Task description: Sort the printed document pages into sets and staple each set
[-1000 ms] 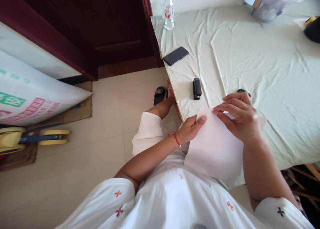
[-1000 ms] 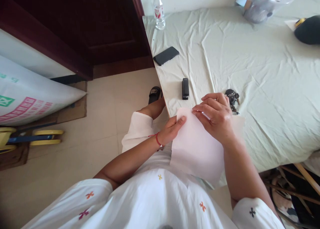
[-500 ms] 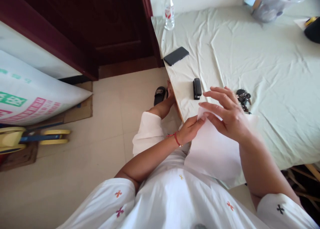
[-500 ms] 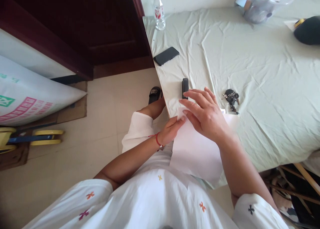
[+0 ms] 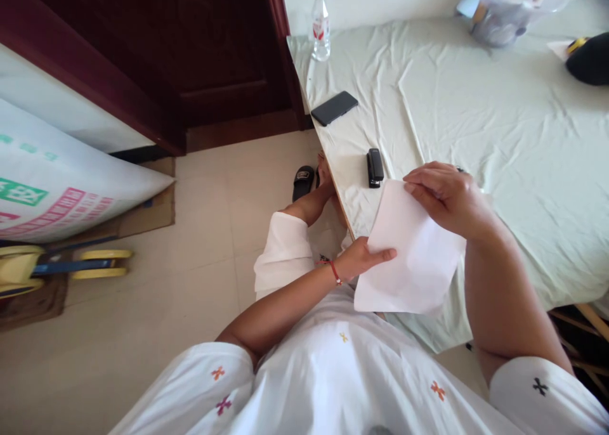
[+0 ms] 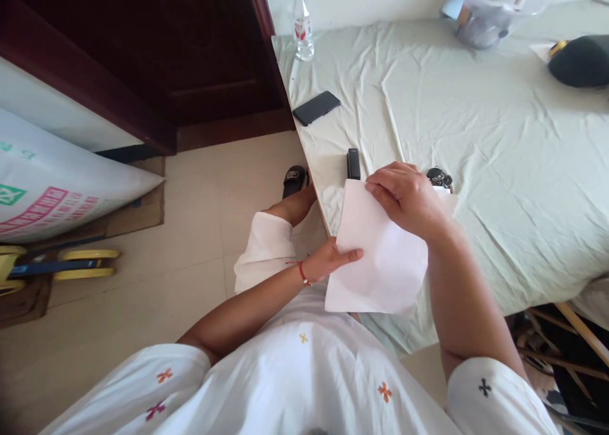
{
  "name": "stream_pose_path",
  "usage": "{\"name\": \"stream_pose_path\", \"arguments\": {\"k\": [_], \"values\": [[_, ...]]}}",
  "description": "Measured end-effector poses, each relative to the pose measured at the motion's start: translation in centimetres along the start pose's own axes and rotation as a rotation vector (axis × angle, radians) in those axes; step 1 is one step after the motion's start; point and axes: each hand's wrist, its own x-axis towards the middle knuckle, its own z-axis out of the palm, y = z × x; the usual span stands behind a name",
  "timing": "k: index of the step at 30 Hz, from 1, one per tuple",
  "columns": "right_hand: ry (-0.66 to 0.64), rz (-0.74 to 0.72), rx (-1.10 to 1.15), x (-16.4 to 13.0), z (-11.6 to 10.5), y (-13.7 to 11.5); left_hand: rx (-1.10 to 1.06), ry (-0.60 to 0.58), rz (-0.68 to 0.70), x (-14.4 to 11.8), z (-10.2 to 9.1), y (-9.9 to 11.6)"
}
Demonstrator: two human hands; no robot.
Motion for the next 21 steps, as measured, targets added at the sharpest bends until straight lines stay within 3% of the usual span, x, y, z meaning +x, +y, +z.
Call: {"name": "stream_pose_path", "arguments": {"k": [5, 11, 15, 18, 21], "values": [[0.030, -0.055, 0.031, 0.5, 2.4, 0.6, -0.069, 0.068, 0.039, -1.0, 0.9, -1.5], [0.077, 0.049, 0.020, -1.5, 5.1, 2.5, -0.136, 0.143, -0.009, -1.6, 0.6, -2.6], [0.098, 0.118, 0.039, -2.5, 4.9, 2.4, -0.226, 0.173, -0.099, -2.5, 1.0, -3.9], [0.122, 0.168, 0.041, -2.5, 4.2, 2.1, -0.209, 0.103, -0.152, -3.5, 1.7, -5.0], [0.066, 0.192, 0.053, -2.6, 4.6, 2.7, -0.101, 0.061, -0.153, -4.2, 2.1, -6.1]]}}
